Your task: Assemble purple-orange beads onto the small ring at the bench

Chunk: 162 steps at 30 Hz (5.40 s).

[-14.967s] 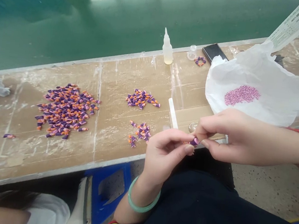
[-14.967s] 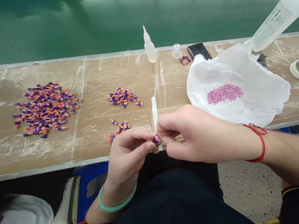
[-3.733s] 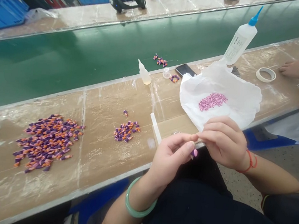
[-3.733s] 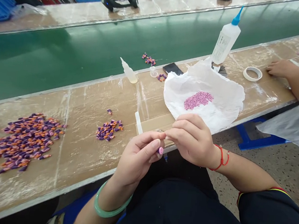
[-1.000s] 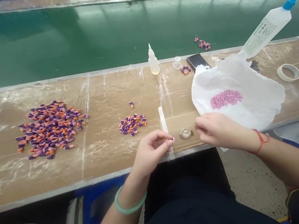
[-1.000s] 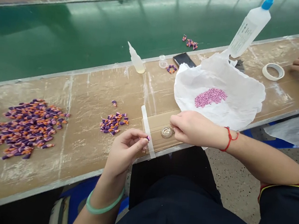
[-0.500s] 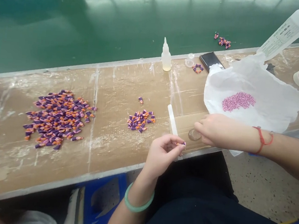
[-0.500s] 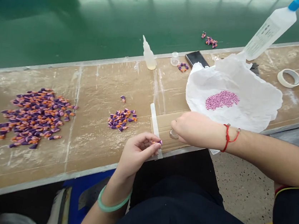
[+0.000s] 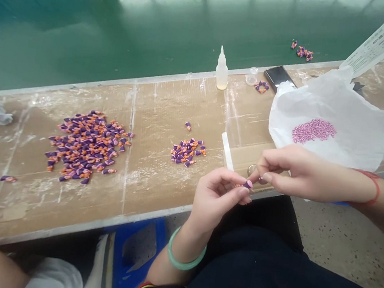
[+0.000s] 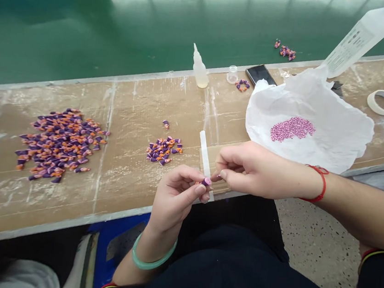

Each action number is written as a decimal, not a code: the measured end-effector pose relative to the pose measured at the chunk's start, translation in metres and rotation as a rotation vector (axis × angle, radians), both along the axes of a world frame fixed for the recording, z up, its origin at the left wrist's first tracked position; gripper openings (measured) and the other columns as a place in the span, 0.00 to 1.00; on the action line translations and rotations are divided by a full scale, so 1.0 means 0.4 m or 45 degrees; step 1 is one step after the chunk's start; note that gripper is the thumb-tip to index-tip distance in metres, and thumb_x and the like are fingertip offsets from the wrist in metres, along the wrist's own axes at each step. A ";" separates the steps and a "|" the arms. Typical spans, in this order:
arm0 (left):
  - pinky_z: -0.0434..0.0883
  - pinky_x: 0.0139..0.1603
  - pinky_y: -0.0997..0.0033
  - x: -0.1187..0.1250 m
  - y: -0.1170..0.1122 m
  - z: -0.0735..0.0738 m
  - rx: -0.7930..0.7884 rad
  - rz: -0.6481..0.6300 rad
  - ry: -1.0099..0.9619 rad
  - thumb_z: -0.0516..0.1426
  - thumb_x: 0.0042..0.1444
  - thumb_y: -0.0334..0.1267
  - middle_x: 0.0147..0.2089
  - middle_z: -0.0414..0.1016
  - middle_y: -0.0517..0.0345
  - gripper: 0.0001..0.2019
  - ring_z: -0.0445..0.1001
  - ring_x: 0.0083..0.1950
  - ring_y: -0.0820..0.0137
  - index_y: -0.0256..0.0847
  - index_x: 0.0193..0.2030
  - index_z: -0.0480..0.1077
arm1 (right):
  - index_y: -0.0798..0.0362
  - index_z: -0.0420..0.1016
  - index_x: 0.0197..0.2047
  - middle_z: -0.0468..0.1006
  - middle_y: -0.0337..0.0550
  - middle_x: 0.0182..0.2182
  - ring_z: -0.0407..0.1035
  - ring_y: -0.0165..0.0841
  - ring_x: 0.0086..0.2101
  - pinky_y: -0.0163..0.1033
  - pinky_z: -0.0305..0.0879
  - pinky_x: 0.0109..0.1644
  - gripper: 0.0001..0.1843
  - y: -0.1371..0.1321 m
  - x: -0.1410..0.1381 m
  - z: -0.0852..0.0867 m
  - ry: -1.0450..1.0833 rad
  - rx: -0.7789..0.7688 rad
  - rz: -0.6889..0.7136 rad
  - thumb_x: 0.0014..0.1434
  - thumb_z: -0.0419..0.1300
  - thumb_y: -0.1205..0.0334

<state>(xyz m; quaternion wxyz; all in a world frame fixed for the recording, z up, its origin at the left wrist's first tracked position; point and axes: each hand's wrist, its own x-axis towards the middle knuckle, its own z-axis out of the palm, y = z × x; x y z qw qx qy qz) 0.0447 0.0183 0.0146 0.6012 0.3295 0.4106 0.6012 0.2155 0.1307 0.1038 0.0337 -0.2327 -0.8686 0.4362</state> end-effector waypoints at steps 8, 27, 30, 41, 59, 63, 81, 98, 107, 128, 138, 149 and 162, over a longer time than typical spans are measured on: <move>0.77 0.24 0.79 0.016 -0.007 0.030 0.084 0.023 -0.109 0.70 0.51 0.39 0.32 0.82 0.58 0.09 0.79 0.24 0.74 0.40 0.33 0.76 | 0.53 0.67 0.31 0.73 0.35 0.25 0.64 0.24 0.25 0.29 0.59 0.26 0.07 -0.023 0.003 0.015 0.118 -0.141 -0.024 0.62 0.54 0.68; 0.80 0.28 0.80 0.039 -0.010 0.038 0.233 0.089 -0.177 0.69 0.52 0.29 0.31 0.83 0.60 0.05 0.80 0.26 0.74 0.41 0.35 0.80 | 0.55 0.72 0.33 0.78 0.34 0.27 0.69 0.22 0.26 0.28 0.60 0.27 0.06 -0.046 0.000 0.036 0.084 -0.017 -0.026 0.58 0.55 0.71; 0.80 0.29 0.80 0.041 -0.012 0.036 0.231 0.113 -0.186 0.68 0.52 0.28 0.32 0.83 0.61 0.06 0.81 0.27 0.74 0.42 0.35 0.81 | 0.56 0.72 0.33 0.77 0.35 0.26 0.68 0.22 0.25 0.29 0.58 0.26 0.06 -0.048 -0.003 0.038 0.083 0.043 -0.018 0.59 0.55 0.71; 0.80 0.29 0.79 0.043 -0.005 0.036 0.234 0.174 -0.156 0.69 0.52 0.30 0.32 0.83 0.61 0.05 0.81 0.27 0.74 0.43 0.34 0.81 | 0.56 0.69 0.32 0.77 0.33 0.26 0.68 0.19 0.25 0.25 0.57 0.28 0.06 -0.051 -0.010 0.032 0.226 0.180 -0.006 0.60 0.55 0.74; 0.68 0.28 0.73 -0.178 -0.032 -0.063 -0.137 0.012 1.441 0.61 0.58 0.38 0.25 0.72 0.62 0.09 0.68 0.24 0.73 0.39 0.43 0.77 | 0.43 0.77 0.45 0.83 0.41 0.44 0.78 0.42 0.42 0.44 0.75 0.37 0.14 0.041 0.170 -0.061 -0.032 0.425 -0.447 0.67 0.53 0.49; 0.70 0.36 0.70 -0.208 0.015 -0.044 -0.009 0.270 1.779 0.59 0.59 0.34 0.30 0.74 0.59 0.06 0.72 0.31 0.70 0.39 0.42 0.77 | 0.38 0.78 0.44 0.82 0.38 0.43 0.76 0.47 0.42 0.50 0.74 0.40 0.15 0.049 0.227 -0.079 -0.057 0.477 -0.618 0.66 0.52 0.46; 0.58 0.24 0.74 -0.250 0.152 0.024 -0.127 -0.092 2.053 0.59 0.49 0.39 0.18 0.67 0.64 0.09 0.65 0.21 0.71 0.43 0.22 0.65 | 0.51 0.76 0.35 0.80 0.45 0.36 0.73 0.38 0.36 0.45 0.69 0.40 0.07 0.100 0.353 -0.173 -0.109 0.490 -1.038 0.60 0.57 0.59; 0.66 0.21 0.77 -0.162 0.017 0.032 -0.279 0.002 1.030 0.65 0.51 0.41 0.22 0.71 0.61 0.09 0.67 0.21 0.73 0.41 0.30 0.71 | 0.52 0.73 0.32 0.73 0.49 0.36 0.65 0.40 0.38 0.49 0.61 0.49 0.08 0.162 0.359 -0.240 -0.202 0.770 -0.729 0.59 0.53 0.68; 0.66 0.23 0.77 -0.160 0.014 0.004 -0.286 0.108 0.901 0.65 0.51 0.44 0.23 0.72 0.61 0.11 0.67 0.23 0.74 0.40 0.30 0.70 | 0.51 0.75 0.35 0.74 0.48 0.37 0.66 0.42 0.42 0.48 0.63 0.50 0.10 0.156 0.378 -0.232 -0.159 0.678 -0.753 0.55 0.53 0.70; 0.66 0.23 0.75 -0.135 0.014 0.015 -0.363 0.312 0.841 0.69 0.45 0.45 0.23 0.71 0.62 0.12 0.65 0.23 0.73 0.44 0.28 0.72 | 0.50 0.77 0.37 0.78 0.46 0.37 0.70 0.39 0.40 0.47 0.65 0.46 0.16 0.043 0.446 -0.156 -0.154 0.545 -0.719 0.57 0.49 0.71; 0.66 0.24 0.74 -0.117 0.017 0.020 -0.375 0.363 0.750 0.69 0.44 0.41 0.22 0.71 0.64 0.11 0.64 0.23 0.73 0.44 0.28 0.72 | 0.50 0.77 0.40 0.74 0.47 0.35 0.67 0.40 0.39 0.47 0.63 0.44 0.11 -0.058 0.484 -0.147 -0.115 0.648 -0.732 0.60 0.54 0.70; 0.65 0.23 0.80 -0.107 0.011 0.013 -0.332 0.447 0.658 0.70 0.36 0.36 0.20 0.72 0.64 0.12 0.64 0.21 0.77 0.41 0.28 0.73 | 0.53 0.68 0.31 0.70 0.44 0.33 0.61 0.35 0.37 0.42 0.59 0.41 0.15 -0.073 0.492 -0.174 0.028 0.796 -0.650 0.51 0.50 0.82; 0.65 0.22 0.80 -0.122 0.007 -0.002 -0.272 0.426 0.645 0.71 0.39 0.38 0.20 0.72 0.63 0.14 0.64 0.21 0.77 0.39 0.29 0.72 | 0.53 0.62 0.27 0.70 0.42 0.30 0.62 0.33 0.35 0.40 0.59 0.41 0.13 -0.044 0.473 -0.177 0.058 0.587 -0.601 0.52 0.48 0.81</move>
